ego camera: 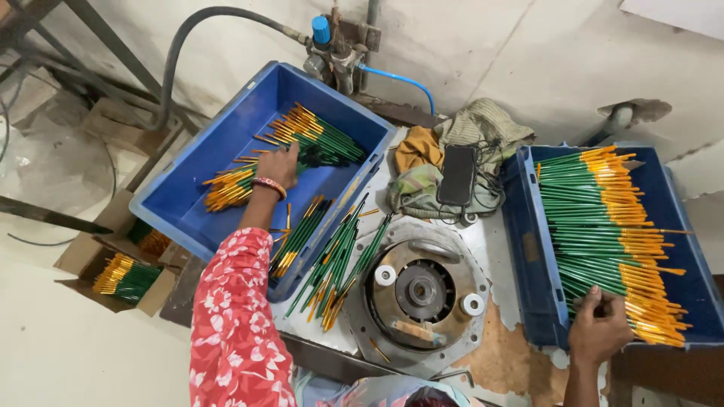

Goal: The person holds a bundle of green ballpoint pens and repeatedly inserts each pen tip-down into a bench-top machine, operating it to process the pen, then sets the finished pen aside. At the end the person gathers the processed pens and places them into a blue plastic crate.

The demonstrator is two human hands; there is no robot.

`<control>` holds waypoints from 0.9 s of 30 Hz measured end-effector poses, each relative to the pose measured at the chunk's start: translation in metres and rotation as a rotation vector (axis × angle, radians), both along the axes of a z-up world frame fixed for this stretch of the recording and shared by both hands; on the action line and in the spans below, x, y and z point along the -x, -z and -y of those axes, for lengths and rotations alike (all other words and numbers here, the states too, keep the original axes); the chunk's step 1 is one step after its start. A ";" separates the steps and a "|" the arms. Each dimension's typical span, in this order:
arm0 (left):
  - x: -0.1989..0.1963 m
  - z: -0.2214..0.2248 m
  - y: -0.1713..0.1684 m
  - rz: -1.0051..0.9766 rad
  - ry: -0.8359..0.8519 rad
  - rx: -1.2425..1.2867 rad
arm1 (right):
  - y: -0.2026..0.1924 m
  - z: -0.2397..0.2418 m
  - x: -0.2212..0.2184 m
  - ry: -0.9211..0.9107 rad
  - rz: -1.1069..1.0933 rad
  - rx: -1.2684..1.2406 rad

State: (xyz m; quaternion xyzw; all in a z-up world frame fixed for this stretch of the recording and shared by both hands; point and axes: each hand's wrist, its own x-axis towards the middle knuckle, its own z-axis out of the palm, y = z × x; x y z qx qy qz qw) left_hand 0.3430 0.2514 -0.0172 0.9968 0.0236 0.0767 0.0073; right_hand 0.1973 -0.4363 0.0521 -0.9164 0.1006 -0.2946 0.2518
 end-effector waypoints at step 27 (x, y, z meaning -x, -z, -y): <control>0.076 -0.065 -0.028 1.096 -0.824 1.124 | 0.025 0.021 -0.008 -0.080 0.065 -0.110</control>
